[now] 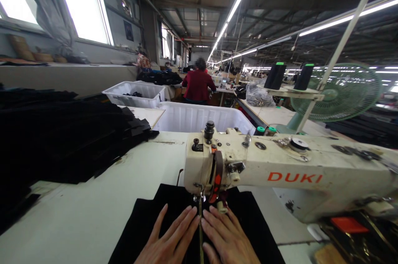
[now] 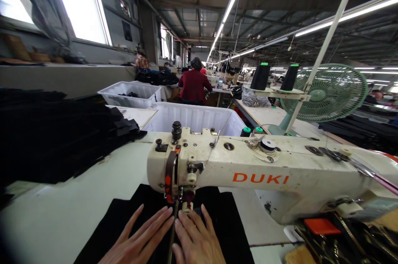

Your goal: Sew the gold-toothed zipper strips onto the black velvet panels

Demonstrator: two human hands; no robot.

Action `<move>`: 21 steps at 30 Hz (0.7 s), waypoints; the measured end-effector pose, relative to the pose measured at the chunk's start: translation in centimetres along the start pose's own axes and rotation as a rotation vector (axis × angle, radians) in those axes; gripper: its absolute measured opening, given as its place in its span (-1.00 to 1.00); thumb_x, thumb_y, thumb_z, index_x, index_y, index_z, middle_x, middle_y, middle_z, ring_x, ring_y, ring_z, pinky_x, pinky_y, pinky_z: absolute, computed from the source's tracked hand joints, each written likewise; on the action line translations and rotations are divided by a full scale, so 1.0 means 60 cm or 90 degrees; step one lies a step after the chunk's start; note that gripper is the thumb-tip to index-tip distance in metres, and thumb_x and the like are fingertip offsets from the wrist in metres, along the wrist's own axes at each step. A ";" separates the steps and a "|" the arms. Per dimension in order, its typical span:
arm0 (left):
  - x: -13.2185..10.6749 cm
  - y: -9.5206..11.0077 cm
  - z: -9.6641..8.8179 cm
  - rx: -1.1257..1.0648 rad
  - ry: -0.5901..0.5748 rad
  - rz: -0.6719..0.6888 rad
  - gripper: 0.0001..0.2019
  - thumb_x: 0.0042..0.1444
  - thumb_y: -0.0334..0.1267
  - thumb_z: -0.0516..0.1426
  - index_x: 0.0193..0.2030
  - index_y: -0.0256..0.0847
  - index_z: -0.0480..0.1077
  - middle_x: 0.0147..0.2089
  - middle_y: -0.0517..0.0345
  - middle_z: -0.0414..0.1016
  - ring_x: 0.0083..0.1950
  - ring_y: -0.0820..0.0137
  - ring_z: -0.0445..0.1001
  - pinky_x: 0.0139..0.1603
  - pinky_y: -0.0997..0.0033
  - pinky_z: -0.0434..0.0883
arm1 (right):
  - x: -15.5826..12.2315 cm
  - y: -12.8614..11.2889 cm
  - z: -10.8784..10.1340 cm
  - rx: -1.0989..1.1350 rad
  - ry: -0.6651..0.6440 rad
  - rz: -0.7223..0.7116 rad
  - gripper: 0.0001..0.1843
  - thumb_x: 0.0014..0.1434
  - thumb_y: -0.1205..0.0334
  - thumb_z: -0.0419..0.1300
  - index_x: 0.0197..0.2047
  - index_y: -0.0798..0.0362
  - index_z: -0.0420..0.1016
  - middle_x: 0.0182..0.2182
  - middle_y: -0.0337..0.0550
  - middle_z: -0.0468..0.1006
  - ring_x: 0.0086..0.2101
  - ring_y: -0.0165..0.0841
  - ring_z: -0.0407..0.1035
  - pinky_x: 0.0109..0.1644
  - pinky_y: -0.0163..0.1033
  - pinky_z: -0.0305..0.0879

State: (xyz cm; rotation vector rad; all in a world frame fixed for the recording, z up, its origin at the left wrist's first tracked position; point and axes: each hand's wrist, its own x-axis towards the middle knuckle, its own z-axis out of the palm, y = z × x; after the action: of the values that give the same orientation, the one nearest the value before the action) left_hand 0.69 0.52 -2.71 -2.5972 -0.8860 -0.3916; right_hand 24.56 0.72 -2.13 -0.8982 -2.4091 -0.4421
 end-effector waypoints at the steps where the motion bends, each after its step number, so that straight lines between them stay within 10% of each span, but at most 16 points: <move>1: -0.002 0.000 -0.001 -0.017 -0.011 -0.002 -0.25 0.08 -0.58 -0.04 0.46 -0.24 0.06 0.42 0.06 0.19 0.42 0.30 0.17 0.44 0.01 -0.09 | -0.001 0.000 0.001 0.005 -0.003 0.001 -0.69 0.34 0.25 0.16 0.11 0.07 0.51 0.07 -0.21 0.58 -0.01 -0.29 0.52 0.18 -0.20 0.39; 6: -0.006 -0.002 -0.005 -0.079 -0.024 -0.021 -0.19 0.15 -0.60 -0.04 0.52 -0.15 -0.15 0.43 0.08 0.18 0.43 0.25 0.15 0.41 -0.04 0.00 | -0.005 0.002 0.005 0.030 -0.023 0.012 -0.62 0.30 0.30 0.18 0.18 0.03 0.46 0.09 -0.18 0.55 0.02 -0.28 0.51 0.22 -0.17 0.36; 21: -0.002 -0.005 0.000 -0.027 -0.016 0.005 -0.27 0.09 -0.59 -0.02 0.45 -0.26 0.07 0.42 0.03 0.20 0.43 0.27 0.15 0.43 -0.03 -0.12 | -0.005 0.002 0.007 0.008 -0.010 -0.003 -0.67 0.32 0.31 0.15 0.14 0.06 0.49 0.07 -0.19 0.57 -0.02 -0.29 0.53 0.18 -0.20 0.39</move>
State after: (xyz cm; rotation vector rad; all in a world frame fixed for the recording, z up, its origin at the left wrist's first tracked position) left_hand 0.40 0.66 -2.68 -2.6489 -0.8846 -0.3814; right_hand 24.70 0.87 -2.65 -0.8938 -2.4257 -0.4232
